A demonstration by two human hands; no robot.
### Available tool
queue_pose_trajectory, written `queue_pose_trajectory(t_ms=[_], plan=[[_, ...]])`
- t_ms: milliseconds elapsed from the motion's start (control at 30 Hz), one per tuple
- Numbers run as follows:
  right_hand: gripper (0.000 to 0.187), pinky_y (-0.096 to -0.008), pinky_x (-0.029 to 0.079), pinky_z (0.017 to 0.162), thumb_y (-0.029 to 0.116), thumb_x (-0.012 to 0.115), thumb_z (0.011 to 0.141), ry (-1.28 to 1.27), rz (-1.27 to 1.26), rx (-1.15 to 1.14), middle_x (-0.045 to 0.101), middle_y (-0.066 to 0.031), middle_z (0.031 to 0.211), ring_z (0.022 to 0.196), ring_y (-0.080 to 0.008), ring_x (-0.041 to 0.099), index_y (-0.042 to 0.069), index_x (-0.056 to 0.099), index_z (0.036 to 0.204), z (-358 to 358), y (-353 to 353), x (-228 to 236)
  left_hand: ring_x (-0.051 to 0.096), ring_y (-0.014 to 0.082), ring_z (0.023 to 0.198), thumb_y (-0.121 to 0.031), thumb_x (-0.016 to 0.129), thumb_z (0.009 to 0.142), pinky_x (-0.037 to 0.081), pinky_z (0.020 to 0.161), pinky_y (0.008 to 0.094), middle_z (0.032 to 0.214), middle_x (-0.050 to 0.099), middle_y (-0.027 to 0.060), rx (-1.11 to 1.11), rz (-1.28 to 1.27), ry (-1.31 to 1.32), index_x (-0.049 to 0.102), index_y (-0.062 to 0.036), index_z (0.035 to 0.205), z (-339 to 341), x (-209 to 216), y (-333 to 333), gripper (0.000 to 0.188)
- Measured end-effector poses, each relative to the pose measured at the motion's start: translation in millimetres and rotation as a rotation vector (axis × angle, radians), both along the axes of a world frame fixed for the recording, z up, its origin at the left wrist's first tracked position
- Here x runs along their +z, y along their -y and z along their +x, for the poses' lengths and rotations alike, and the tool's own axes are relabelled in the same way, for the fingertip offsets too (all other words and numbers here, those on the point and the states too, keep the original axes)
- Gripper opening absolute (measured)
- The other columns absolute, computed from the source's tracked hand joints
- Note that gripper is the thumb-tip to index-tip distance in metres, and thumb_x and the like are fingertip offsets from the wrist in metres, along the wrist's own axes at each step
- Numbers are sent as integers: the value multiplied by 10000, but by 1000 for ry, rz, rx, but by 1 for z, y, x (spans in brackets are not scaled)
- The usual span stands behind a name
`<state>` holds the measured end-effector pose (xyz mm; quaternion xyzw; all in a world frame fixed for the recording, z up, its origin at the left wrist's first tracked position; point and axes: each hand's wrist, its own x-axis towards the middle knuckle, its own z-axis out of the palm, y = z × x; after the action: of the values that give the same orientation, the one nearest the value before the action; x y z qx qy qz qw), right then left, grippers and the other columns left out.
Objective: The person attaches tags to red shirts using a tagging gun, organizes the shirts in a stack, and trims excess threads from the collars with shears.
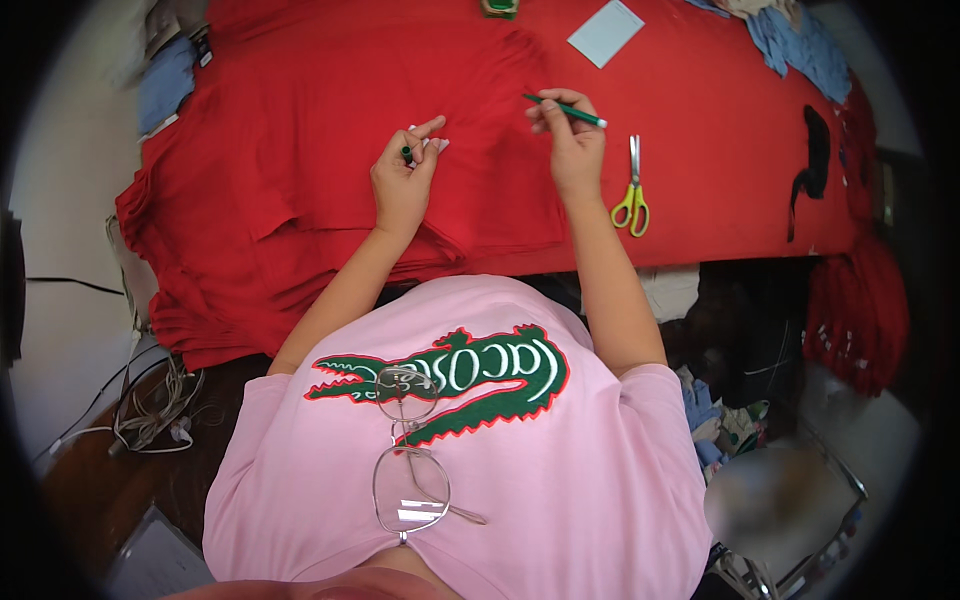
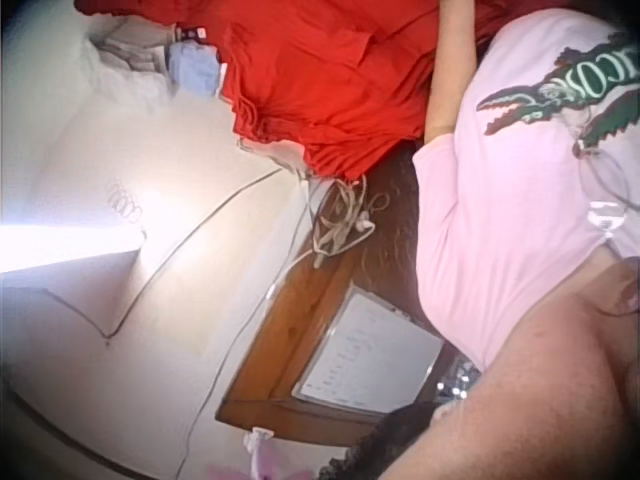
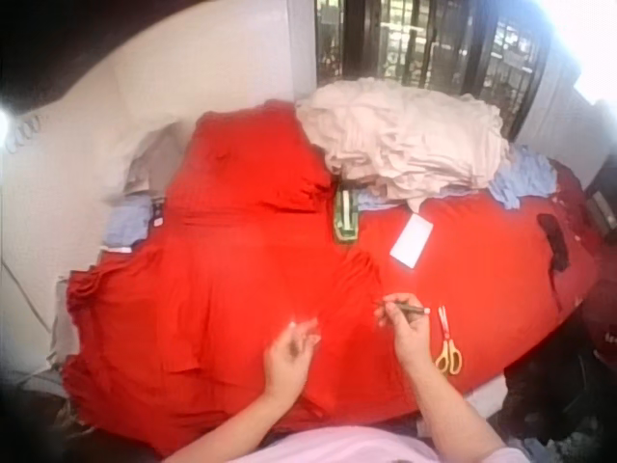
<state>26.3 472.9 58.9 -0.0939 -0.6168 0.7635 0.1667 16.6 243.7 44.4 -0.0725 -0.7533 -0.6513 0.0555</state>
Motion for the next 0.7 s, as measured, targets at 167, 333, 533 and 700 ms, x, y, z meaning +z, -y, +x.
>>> queue_pose_trajectory(t_ms=[167,333,533,700], plan=[[140,-242,533,716,85,610,1064,85,85,-261,742,-88,951,771,-88,646,10,671,1167,63,-94,-6,724,300,1014,-63,722,877,551,926,425,977,759,75,-575,-416,-264,631,-54,917,26,21,-52,100],[138,-222,510,685,87,603,1069,153,25,-314,736,-81,942,741,-81,626,17,672,1166,104,-107,-17,677,282,1057,-99,724,834,495,996,431,949,717,101,-847,-764,-680,648,-72,942,48,-44,-103,135],[135,-240,519,738,80,593,1064,175,-5,-103,734,-81,953,794,-96,643,22,674,1154,115,-98,-19,665,295,1040,-31,723,806,473,981,468,944,711,96,-757,-645,-426,660,-82,919,37,-15,-91,139],[141,-292,533,849,95,600,1053,182,-238,278,728,-79,960,898,-139,678,20,674,1147,79,-56,-8,654,269,920,61,741,803,499,852,415,906,733,59,-373,-368,-189,601,-45,815,26,48,-11,176]])
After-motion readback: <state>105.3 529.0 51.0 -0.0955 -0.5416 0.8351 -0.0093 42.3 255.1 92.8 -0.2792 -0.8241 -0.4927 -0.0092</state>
